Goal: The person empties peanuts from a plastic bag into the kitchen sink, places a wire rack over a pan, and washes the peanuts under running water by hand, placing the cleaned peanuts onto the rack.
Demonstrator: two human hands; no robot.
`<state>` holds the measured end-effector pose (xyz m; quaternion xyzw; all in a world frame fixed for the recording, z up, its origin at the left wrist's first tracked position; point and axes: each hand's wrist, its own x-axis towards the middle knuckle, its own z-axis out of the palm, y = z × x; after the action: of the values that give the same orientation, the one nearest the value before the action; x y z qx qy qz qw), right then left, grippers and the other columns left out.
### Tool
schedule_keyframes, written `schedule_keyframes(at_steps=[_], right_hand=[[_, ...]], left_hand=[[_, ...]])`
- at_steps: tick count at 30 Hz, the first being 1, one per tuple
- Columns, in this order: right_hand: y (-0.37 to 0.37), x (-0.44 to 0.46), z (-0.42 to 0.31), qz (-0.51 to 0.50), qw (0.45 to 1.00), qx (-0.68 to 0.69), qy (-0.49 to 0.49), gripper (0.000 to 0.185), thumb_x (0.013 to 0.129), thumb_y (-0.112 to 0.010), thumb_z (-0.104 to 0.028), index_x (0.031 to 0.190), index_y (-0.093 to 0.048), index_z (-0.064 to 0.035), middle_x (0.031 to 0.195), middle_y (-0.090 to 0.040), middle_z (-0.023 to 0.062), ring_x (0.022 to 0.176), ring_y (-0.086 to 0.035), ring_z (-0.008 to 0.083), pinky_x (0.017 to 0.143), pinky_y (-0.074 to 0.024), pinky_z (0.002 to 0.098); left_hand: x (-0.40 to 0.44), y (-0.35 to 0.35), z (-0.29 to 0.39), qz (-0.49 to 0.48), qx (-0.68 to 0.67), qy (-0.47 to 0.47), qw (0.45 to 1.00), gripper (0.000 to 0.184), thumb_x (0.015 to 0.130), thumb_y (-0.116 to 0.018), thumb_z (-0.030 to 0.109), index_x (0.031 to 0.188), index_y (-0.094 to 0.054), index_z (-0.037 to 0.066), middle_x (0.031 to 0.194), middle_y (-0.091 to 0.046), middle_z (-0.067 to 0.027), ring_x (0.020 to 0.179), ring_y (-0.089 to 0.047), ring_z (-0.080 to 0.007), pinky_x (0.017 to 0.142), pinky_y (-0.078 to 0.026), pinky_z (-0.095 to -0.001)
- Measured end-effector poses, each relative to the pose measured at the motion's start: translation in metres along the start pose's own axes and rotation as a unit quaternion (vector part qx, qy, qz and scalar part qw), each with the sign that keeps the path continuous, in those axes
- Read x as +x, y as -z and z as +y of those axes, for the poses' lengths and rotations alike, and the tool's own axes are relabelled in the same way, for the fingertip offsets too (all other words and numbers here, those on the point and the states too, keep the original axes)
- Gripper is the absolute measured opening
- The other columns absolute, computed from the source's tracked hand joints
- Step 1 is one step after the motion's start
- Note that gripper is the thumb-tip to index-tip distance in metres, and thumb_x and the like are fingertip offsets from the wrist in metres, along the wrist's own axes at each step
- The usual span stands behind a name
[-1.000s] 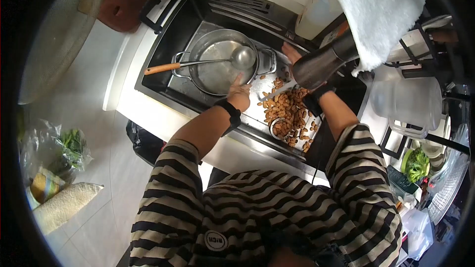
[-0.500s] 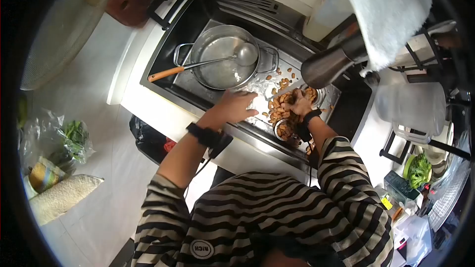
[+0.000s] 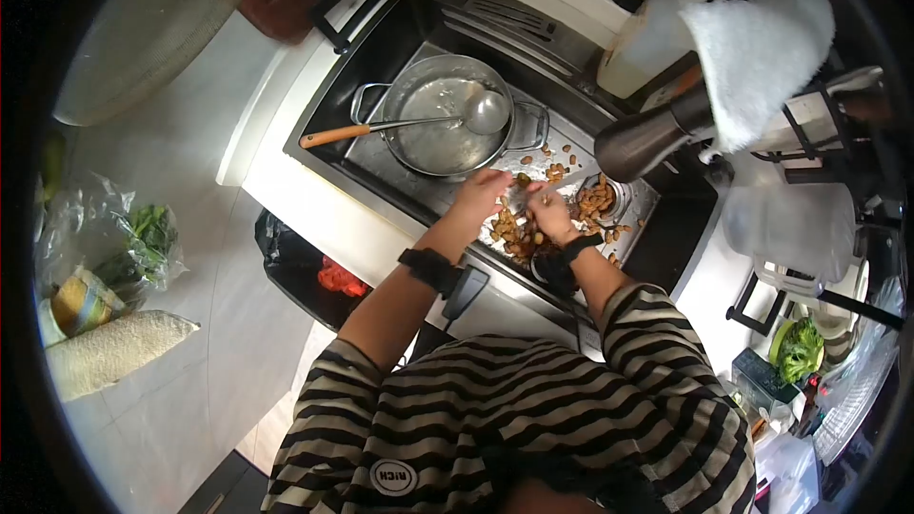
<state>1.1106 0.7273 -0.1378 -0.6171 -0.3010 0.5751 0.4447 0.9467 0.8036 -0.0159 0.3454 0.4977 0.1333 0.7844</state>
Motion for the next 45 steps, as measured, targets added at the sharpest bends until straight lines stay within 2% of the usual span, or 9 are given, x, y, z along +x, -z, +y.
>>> schedule_keyframes(at_steps=[3, 11, 15, 21, 28, 29, 37, 40, 45], right_hand=[[-0.005, -0.013, -0.07, -0.005, 0.973, 0.229, 0.023, 0.017, 0.079, -0.048, 0.0, 0.095, -0.052, -0.0038, 0.082, -0.055, 0.0065, 0.061, -0.052, 0.0134, 0.052, -0.0415, 0.0246], [-0.031, -0.077, -0.127, 0.109, 0.91, -0.205, 0.342, 0.044, 0.074, -0.051, -0.011, 0.114, -0.04, 0.0019, 0.107, -0.047, 0.0198, 0.102, -0.044, 0.0323, 0.092, -0.0329, 0.0348], [-0.043, -0.07, -0.134, 0.306, 0.925, -0.049, 0.221, 0.042, 0.088, -0.048, -0.031, 0.109, -0.038, 0.0045, 0.108, -0.048, 0.0188, 0.098, -0.047, 0.0245, 0.086, -0.0364, 0.0324], [-0.025, -0.024, -0.114, 0.258, 0.933, -0.012, 0.251, 0.055, 0.079, -0.045, -0.007, 0.129, -0.025, 0.0047, 0.127, -0.037, 0.0235, 0.12, -0.035, 0.0324, 0.101, -0.0259, 0.0365], [-0.057, -0.062, -0.157, 0.38, 0.904, -0.101, 0.17, 0.022, 0.075, -0.061, -0.015, 0.089, -0.056, 0.0012, 0.071, -0.06, 0.0107, 0.066, -0.054, 0.0178, 0.06, -0.0436, 0.031], [-0.061, -0.049, -0.148, 0.372, 0.885, 0.005, 0.279, 0.022, 0.073, -0.062, -0.017, 0.081, -0.056, 0.0022, 0.07, -0.06, 0.0134, 0.064, -0.055, 0.0187, 0.058, -0.0437, 0.0324], [-0.034, -0.02, -0.105, 0.344, 0.878, -0.218, 0.252, 0.033, 0.075, -0.054, -0.022, 0.099, -0.054, 0.0015, 0.092, -0.06, 0.0209, 0.086, -0.057, 0.0384, 0.074, -0.0444, 0.0419], [-0.049, -0.042, -0.124, 0.308, 0.791, -0.333, 0.411, 0.037, 0.08, -0.048, -0.02, 0.111, -0.047, 0.0018, 0.103, -0.052, 0.0285, 0.099, -0.046, 0.0464, 0.086, -0.0386, 0.0433], [-0.047, -0.049, -0.143, 0.345, 0.873, -0.262, 0.223, 0.041, 0.086, -0.044, -0.032, 0.113, -0.049, -0.0012, 0.11, -0.051, 0.0267, 0.101, -0.049, 0.042, 0.089, -0.0366, 0.0437]], left_hand=[[0.009, -0.035, 0.002, 0.042, -0.148, 0.113, 0.982, 0.063, 0.081, -0.05, 0.055, 0.121, -0.043, 0.007, 0.127, -0.036, -0.0114, 0.116, -0.036, -0.0232, 0.095, -0.029, -0.0417], [0.061, -0.07, -0.002, -0.182, -0.357, -0.046, 0.915, 0.043, 0.089, -0.045, 0.04, 0.11, -0.052, 0.004, 0.104, -0.059, -0.0095, 0.092, -0.054, -0.0176, 0.083, -0.042, -0.0286], [0.053, -0.086, -0.013, -0.124, -0.259, -0.102, 0.952, 0.036, 0.089, -0.047, 0.034, 0.107, -0.053, 0.003, 0.104, -0.057, -0.0054, 0.094, -0.053, -0.0157, 0.084, -0.042, -0.0289], [0.012, -0.093, 0.012, -0.117, -0.319, -0.085, 0.937, 0.03, 0.09, -0.039, 0.025, 0.108, -0.053, 0.006, 0.109, -0.056, -0.0077, 0.099, -0.053, -0.0204, 0.09, -0.041, -0.0347], [0.066, -0.066, 0.006, -0.156, -0.311, -0.041, 0.937, 0.026, 0.09, -0.046, 0.033, 0.091, -0.056, 0.009, 0.083, -0.058, -0.0034, 0.083, -0.055, -0.0193, 0.077, -0.045, -0.0335], [0.065, -0.064, 0.003, -0.156, -0.297, -0.034, 0.941, 0.026, 0.09, -0.046, 0.033, 0.091, -0.056, 0.008, 0.084, -0.058, -0.0037, 0.083, -0.055, -0.0193, 0.077, -0.044, -0.0337], [0.058, -0.07, -0.001, -0.221, -0.316, -0.041, 0.922, 0.027, 0.09, -0.044, 0.032, 0.094, -0.055, 0.007, 0.089, -0.058, -0.0056, 0.089, -0.055, -0.0196, 0.08, -0.042, -0.0349], [0.08, -0.051, 0.003, -0.252, -0.255, -0.096, 0.929, 0.067, 0.08, -0.037, 0.063, 0.115, -0.048, 0.007, 0.111, -0.053, -0.014, 0.105, -0.048, -0.0245, 0.096, -0.035, -0.0328], [0.076, -0.07, 0.026, -0.227, -0.259, -0.066, 0.936, 0.06, 0.082, -0.036, 0.055, 0.114, -0.048, 0.006, 0.11, -0.054, -0.0143, 0.103, -0.049, -0.0251, 0.094, -0.036, -0.034]])
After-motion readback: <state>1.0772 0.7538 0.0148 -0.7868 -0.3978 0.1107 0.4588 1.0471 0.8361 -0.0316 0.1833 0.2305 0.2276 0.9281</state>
